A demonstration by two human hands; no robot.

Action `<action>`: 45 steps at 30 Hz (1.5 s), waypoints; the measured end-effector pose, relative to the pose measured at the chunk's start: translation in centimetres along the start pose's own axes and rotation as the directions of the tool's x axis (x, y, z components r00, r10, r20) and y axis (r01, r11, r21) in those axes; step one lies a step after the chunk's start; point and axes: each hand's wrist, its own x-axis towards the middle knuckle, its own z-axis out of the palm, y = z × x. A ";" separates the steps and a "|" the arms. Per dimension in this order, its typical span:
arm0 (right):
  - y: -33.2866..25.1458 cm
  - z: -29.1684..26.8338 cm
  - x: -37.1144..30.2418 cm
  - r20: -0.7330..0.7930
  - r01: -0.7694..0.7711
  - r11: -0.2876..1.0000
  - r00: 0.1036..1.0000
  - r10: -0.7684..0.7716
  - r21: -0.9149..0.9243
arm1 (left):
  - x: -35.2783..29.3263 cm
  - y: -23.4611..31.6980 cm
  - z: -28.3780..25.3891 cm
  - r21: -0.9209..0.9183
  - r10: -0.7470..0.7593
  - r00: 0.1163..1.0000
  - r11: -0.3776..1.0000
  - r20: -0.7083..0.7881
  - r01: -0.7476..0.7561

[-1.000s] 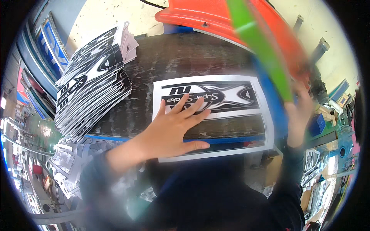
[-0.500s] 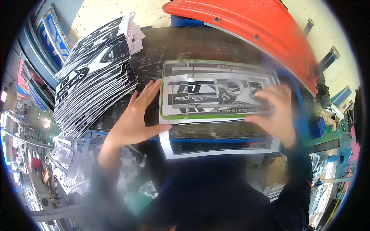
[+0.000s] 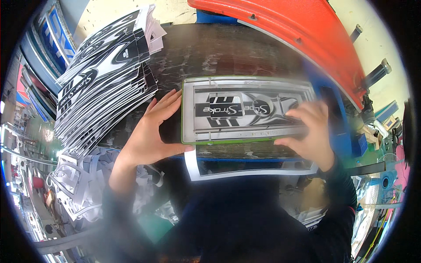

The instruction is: Using a manual lever-operated die cutting press to cut shapes from printed sticker sheets.

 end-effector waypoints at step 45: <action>5.5 -1.4 -5.4 0.220 -0.403 0.732 0.915 0.339 0.550 | 0.4 -0.1 0.7 -0.040 -0.129 0.991 0.991 -0.034 0.128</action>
